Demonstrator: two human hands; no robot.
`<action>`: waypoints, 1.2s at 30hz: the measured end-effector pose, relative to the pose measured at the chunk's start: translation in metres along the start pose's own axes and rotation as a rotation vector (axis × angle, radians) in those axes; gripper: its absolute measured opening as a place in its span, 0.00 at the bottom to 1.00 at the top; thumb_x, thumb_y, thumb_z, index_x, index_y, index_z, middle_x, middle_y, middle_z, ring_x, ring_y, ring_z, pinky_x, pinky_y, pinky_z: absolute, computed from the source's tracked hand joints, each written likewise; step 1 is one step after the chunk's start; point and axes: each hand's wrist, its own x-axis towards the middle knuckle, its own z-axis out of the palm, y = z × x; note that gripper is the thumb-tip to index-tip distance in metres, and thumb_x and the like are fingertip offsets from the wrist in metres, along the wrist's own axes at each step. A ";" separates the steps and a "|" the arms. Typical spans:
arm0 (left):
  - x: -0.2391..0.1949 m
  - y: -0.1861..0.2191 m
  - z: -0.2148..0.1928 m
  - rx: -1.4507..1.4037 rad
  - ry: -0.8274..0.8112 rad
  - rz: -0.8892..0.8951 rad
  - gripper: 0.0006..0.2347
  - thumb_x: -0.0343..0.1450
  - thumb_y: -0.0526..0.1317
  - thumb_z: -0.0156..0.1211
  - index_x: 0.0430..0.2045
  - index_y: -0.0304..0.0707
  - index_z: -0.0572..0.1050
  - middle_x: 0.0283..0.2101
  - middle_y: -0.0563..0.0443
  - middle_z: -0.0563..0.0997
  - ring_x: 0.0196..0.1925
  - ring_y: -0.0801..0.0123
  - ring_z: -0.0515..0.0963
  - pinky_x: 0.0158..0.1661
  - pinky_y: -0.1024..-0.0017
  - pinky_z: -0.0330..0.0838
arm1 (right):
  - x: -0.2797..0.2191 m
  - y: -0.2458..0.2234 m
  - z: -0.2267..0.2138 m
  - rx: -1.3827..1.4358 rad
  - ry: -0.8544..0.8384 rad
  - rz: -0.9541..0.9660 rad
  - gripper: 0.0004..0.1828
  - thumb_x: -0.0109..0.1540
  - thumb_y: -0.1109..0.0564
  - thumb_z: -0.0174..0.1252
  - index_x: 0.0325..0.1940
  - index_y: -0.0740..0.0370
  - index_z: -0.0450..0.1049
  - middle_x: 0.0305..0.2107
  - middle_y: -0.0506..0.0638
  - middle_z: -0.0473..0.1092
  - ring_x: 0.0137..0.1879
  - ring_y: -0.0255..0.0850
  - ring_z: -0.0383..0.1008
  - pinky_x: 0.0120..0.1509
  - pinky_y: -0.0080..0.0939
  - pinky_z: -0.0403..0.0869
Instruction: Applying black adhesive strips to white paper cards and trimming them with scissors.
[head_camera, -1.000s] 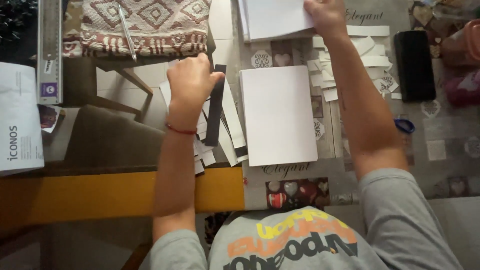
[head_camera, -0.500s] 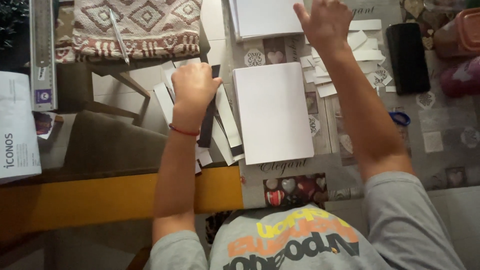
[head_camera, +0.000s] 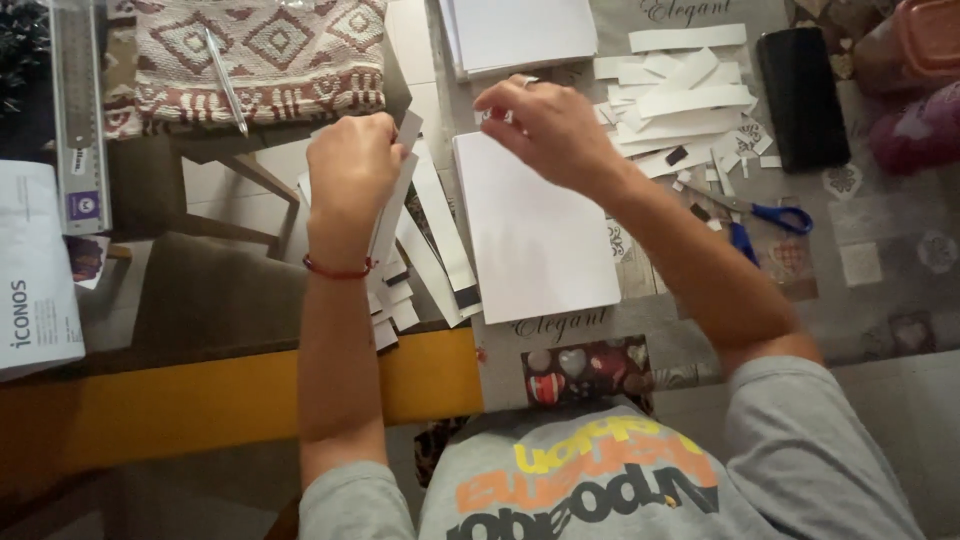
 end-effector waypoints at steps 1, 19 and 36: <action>0.000 0.000 -0.002 0.001 0.002 0.001 0.09 0.78 0.47 0.68 0.33 0.45 0.85 0.33 0.47 0.87 0.37 0.49 0.87 0.33 0.54 0.77 | 0.001 -0.002 0.003 -0.001 0.002 -0.001 0.10 0.75 0.56 0.60 0.58 0.61 0.78 0.40 0.52 0.82 0.34 0.37 0.80 0.38 0.36 0.78; -0.035 0.078 -0.038 -0.246 0.335 0.568 0.07 0.80 0.36 0.63 0.34 0.41 0.73 0.27 0.52 0.80 0.24 0.58 0.75 0.28 0.58 0.69 | -0.062 -0.011 -0.049 0.252 0.105 0.025 0.04 0.78 0.64 0.58 0.53 0.69 0.77 0.38 0.56 0.80 0.34 0.39 0.79 0.34 0.33 0.74; 0.002 0.048 0.035 -0.184 0.114 0.535 0.18 0.71 0.25 0.49 0.53 0.33 0.77 0.52 0.36 0.82 0.46 0.36 0.77 0.37 0.43 0.74 | -0.114 0.000 -0.042 0.884 0.119 0.815 0.07 0.75 0.63 0.55 0.58 0.61 0.73 0.34 0.55 0.80 0.25 0.31 0.68 0.27 0.27 0.70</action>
